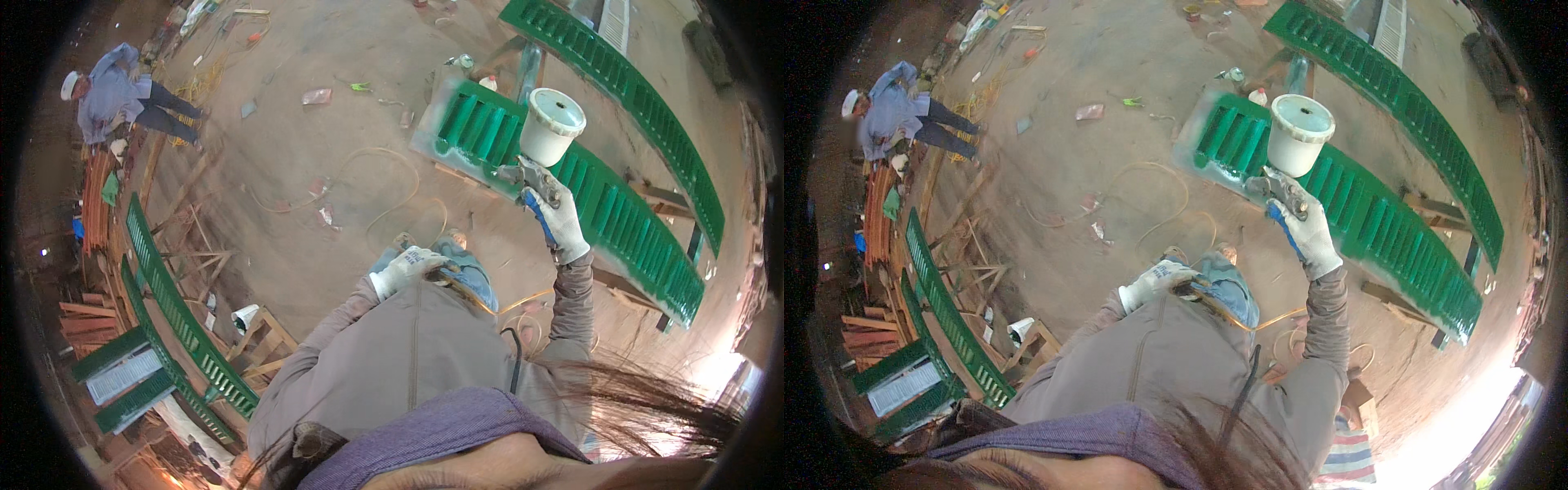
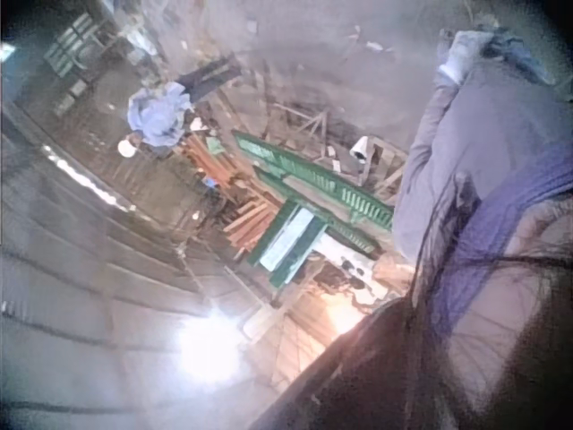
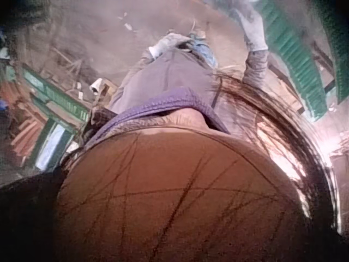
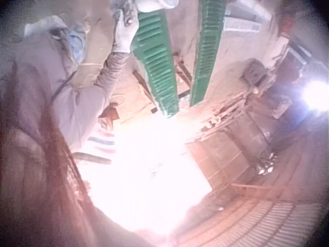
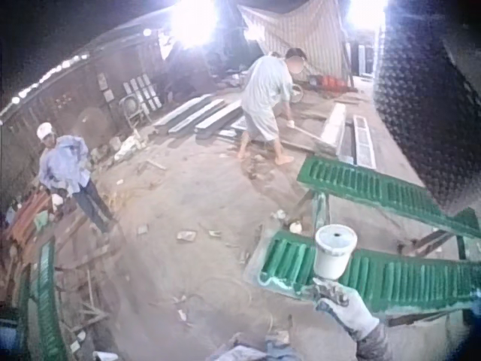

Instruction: The person uses a spray gun to apply green paint to two long metal grates resting on wooden supports. The person moves the spray gun back and forth along the length of the grates to ensure even coverage.

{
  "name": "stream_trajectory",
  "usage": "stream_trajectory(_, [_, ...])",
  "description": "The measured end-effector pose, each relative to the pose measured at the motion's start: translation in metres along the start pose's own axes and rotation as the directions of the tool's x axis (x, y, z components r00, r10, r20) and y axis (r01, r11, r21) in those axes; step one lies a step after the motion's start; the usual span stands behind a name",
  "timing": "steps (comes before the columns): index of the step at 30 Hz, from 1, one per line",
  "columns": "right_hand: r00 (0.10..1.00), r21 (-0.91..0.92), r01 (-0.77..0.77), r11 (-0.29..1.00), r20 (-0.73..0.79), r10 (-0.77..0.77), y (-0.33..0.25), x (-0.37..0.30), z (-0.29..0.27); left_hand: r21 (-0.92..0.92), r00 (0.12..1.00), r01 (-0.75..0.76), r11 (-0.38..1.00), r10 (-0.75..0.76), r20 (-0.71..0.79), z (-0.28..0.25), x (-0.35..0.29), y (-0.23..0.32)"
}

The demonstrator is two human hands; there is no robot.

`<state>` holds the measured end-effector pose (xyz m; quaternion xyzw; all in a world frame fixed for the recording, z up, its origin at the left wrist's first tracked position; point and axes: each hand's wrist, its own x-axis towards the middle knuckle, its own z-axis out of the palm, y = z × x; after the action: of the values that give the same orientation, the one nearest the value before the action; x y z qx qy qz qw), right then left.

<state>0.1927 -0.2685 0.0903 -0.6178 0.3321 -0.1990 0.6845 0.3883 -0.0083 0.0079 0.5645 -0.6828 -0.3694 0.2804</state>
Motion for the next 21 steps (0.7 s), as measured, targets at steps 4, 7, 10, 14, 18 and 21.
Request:
stream_trajectory(4, [0.995, 0.039, 0.068, 0.997, -0.08, -0.065, 0.007, -0.012, 0.023, 0.027, 0.989, -0.058, 0.998, 0.054, 0.134, 0.003, -0.006, -0.028])
stream_trajectory(7, [0.983, 0.039, 0.077, 0.996, -0.171, -0.069, 0.013, -0.013, 0.057, 0.06, 0.975, -0.148, 0.987, 0.136, 0.175, 0.005, -0.013, -0.059])
stream_trajectory(10, [0.954, 0.157, 0.102, 0.982, -0.296, -0.052, 0.021, -0.019, 0.092, -0.015, 0.954, -0.208, 0.978, 0.206, 0.217, -0.032, -0.023, -0.042])
stream_trajectory(14, [0.871, 0.148, 0.164, 0.975, -0.485, -0.073, 0.036, -0.034, 0.138, -0.168, 0.903, -0.162, 0.972, 0.214, 0.371, -0.052, -0.064, -0.049])
stream_trajectory(18, [0.785, 0.103, 0.204, 0.973, -0.611, -0.1, 0.04, -0.037, 0.165, -0.325, 0.894, -0.119, 0.938, 0.244, 0.376, -0.049, -0.103, -0.077])
stream_trajectory(21, [0.724, 0.062, 0.068, 0.996, -0.689, -0.007, 0.046, -0.04, 0.169, -0.338, 0.865, -0.096, 0.936, 0.246, 0.437, -0.054, -0.106, -0.07])
